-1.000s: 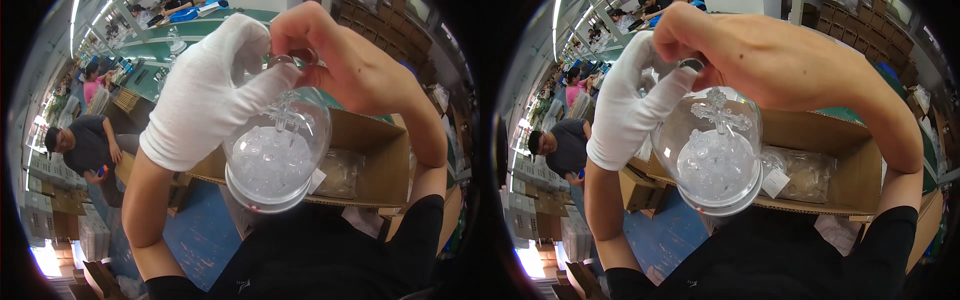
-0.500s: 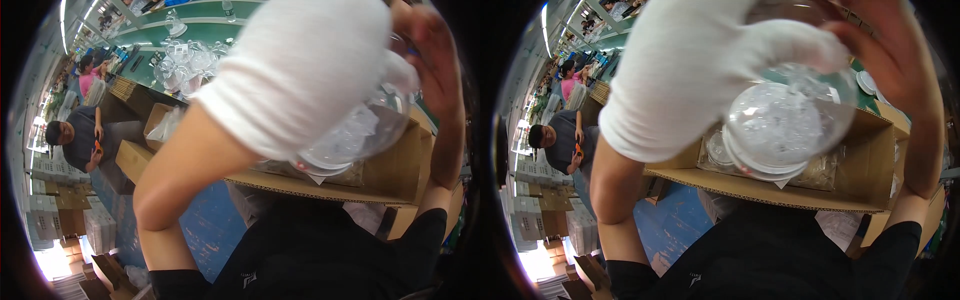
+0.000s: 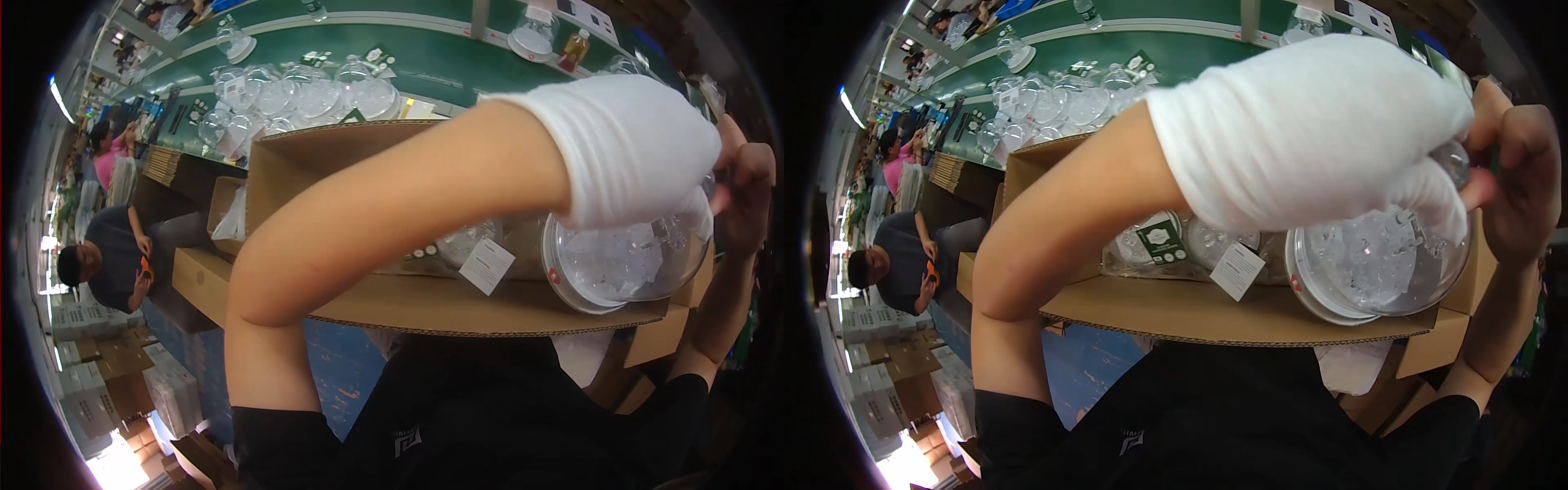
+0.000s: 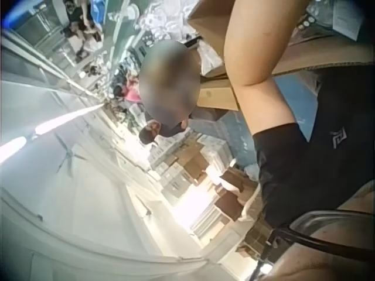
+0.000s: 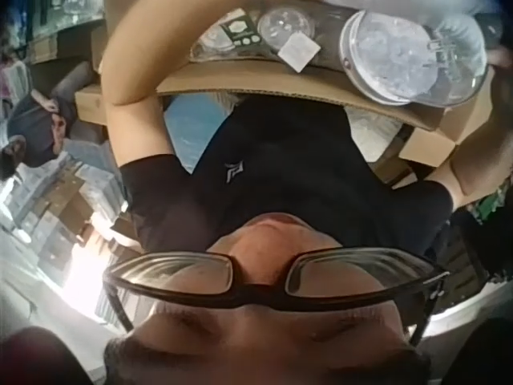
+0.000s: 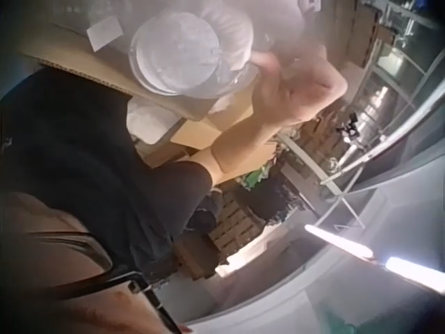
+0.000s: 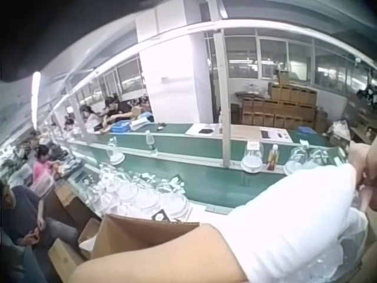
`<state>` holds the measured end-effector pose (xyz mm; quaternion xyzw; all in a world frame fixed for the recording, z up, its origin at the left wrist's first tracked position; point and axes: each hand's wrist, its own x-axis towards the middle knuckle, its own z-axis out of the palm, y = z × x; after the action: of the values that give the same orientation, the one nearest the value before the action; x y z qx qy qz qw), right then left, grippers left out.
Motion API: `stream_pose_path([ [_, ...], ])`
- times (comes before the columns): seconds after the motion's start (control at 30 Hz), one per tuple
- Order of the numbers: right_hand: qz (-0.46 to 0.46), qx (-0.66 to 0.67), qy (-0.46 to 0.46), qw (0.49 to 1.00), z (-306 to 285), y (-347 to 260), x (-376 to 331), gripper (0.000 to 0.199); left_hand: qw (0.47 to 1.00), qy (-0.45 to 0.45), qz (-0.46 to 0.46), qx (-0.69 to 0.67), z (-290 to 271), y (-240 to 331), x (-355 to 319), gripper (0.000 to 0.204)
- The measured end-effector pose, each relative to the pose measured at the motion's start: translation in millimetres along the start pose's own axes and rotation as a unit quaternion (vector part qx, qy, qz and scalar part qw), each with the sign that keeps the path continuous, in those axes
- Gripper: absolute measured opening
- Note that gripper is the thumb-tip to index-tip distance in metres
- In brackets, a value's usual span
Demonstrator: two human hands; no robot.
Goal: Packaging light fixtures into cardboard boxes on an assembly line.
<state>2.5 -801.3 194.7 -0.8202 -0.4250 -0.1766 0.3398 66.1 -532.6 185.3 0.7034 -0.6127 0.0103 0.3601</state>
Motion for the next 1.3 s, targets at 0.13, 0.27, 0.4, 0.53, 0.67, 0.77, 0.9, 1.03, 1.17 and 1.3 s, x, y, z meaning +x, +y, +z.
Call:
stream_pose_path([
  [0.13,0.076,-0.024,0.127,0.989,31,5,-12,0.062,0.993,-0.060,0.024,-0.098,-1,-14,15,0.046],
  [0.27,0.108,0.014,0.186,0.977,30,3,-14,0.048,0.997,0.020,0.065,-0.033,9,-34,10,0.035],
  [0.4,0.234,0.049,0.323,0.916,30,-32,-57,0.039,0.983,0.124,-0.121,-0.059,-25,-13,-16,0.017],
  [0.53,0.319,0.199,0.381,0.844,87,-78,-75,0.110,0.946,0.289,-0.147,0.034,-41,10,-18,0.026],
  [0.67,0.294,0.434,0.377,0.764,146,-88,-71,0.131,0.929,0.341,-0.143,0.003,-51,26,-5,0.031],
  [0.77,0.294,0.292,0.321,0.852,160,-64,-78,0.069,0.929,0.335,-0.153,-0.033,-49,42,6,0.032],
  [0.9,0.154,0.285,0.459,0.827,160,-66,-69,0.065,0.929,0.335,-0.146,-0.056,-54,57,10,0.030],
  [1.03,0.205,0.170,0.425,0.865,169,-74,-82,0.063,0.921,0.373,-0.079,-0.075,-53,73,15,0.029],
  [1.17,0.134,0.506,0.513,0.680,155,-90,-48,0.074,0.929,0.369,-0.020,-0.002,-36,68,24,0.027],
  [1.3,0.285,0.511,0.502,0.637,147,-105,-33,0.080,0.940,0.306,-0.022,-0.151,-26,87,32,0.058],
])
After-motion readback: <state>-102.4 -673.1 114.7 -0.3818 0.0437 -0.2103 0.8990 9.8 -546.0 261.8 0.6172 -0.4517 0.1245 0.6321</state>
